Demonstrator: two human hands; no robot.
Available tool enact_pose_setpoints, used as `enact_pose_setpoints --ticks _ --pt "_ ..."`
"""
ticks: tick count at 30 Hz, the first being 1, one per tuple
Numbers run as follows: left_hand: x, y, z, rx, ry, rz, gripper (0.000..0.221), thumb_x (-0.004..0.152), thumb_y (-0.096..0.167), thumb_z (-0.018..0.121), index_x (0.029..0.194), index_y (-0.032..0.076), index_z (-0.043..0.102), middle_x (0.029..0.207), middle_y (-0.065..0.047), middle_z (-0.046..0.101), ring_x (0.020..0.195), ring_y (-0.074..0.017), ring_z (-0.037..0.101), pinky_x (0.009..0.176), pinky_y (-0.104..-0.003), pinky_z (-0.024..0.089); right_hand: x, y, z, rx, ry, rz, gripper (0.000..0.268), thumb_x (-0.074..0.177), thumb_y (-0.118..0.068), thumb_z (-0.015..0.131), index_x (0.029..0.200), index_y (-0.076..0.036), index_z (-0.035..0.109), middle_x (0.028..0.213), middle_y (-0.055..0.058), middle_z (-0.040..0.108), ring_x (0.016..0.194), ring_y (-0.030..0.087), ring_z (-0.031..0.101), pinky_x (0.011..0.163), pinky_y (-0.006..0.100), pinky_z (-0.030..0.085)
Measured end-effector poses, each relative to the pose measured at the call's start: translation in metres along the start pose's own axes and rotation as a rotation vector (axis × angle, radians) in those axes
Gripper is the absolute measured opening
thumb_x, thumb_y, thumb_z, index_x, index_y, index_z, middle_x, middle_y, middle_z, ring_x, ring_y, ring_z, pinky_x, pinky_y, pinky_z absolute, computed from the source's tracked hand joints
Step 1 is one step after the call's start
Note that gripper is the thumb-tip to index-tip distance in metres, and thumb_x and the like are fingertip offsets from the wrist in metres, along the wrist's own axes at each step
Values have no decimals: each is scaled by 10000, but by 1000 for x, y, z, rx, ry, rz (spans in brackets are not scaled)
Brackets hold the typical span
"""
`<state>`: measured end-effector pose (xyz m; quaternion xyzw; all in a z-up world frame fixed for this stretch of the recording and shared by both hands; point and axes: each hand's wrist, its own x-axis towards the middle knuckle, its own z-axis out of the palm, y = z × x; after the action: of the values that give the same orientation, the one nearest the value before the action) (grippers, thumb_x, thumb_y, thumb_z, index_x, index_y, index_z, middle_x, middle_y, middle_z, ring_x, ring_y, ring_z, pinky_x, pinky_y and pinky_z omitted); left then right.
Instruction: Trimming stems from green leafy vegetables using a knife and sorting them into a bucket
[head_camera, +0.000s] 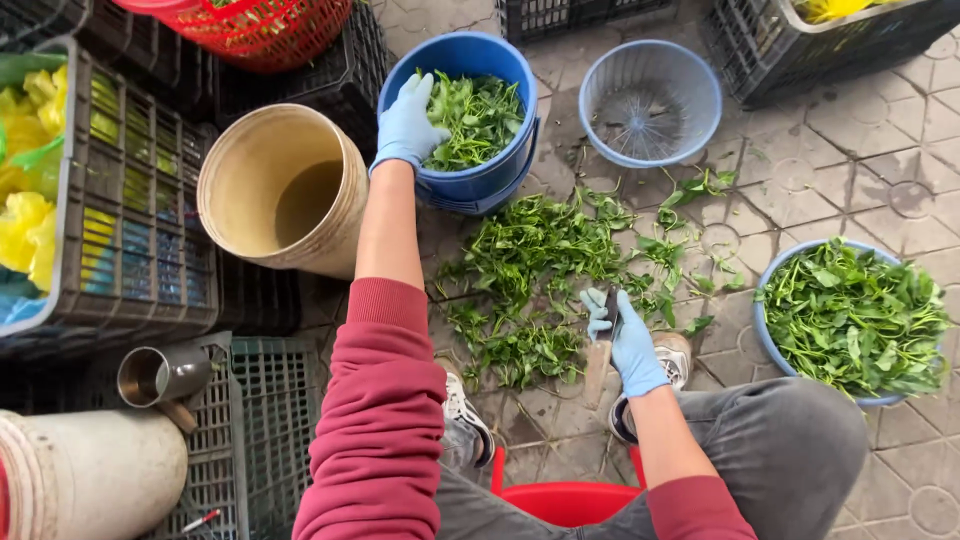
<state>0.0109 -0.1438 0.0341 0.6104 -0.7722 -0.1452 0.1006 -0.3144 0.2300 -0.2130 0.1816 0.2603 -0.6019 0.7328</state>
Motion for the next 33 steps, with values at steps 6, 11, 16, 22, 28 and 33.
enact_pose_setpoints --ticks 6,11,16,22,28,33 --pt "14 -75 57 -289 155 151 708 1058 271 807 1647 38 491 1707 -167 480 1596 -315 422 1330 -426 304 -55 34 73 -715 -27 -19 880 1041 -562 501 1688 16 360 1605 292 601 665 152 650 674 359 603" --pt "-123 1 13 -612 311 133 405 1094 175 697 1469 23 686 1495 -166 714 1405 -299 658 1219 -425 491 -18 81 -10 -860 188 315 341 1117 -253 631 1335 -4 710 1205 159 834 588 140 563 549 305 536" --pt "-293 54 0 -847 229 67 148 1103 223 764 1210 244 863 1117 29 863 1192 -167 786 1106 -365 562 50 90 -133 -1547 597 -15 648 956 -648 812 1365 -149 755 1391 127 756 1223 315 748 1094 525 549" --pt "-340 25 5 -972 223 3 279 1175 190 619 1409 224 767 973 -3 871 950 -135 811 983 -358 636 40 98 -128 -1486 373 -205 315 1058 -254 735 1364 -183 770 1042 67 852 586 177 752 530 325 640" --pt "-323 8 15 -408 422 209 332 1123 207 726 1445 130 703 975 -105 832 886 -374 790 846 -519 617 83 126 -122 -2162 232 -98 346 1104 -439 634 1439 -413 720 1403 -30 748 1347 269 678 1159 476 552" --pt "-323 7 13 -399 417 208 355 1127 261 703 1460 145 658 981 -81 790 898 -386 776 854 -533 615 132 167 -146 -2435 -6 -145 299 1084 -344 671 1378 -315 717 1366 18 691 1319 311 687 1116 453 583"
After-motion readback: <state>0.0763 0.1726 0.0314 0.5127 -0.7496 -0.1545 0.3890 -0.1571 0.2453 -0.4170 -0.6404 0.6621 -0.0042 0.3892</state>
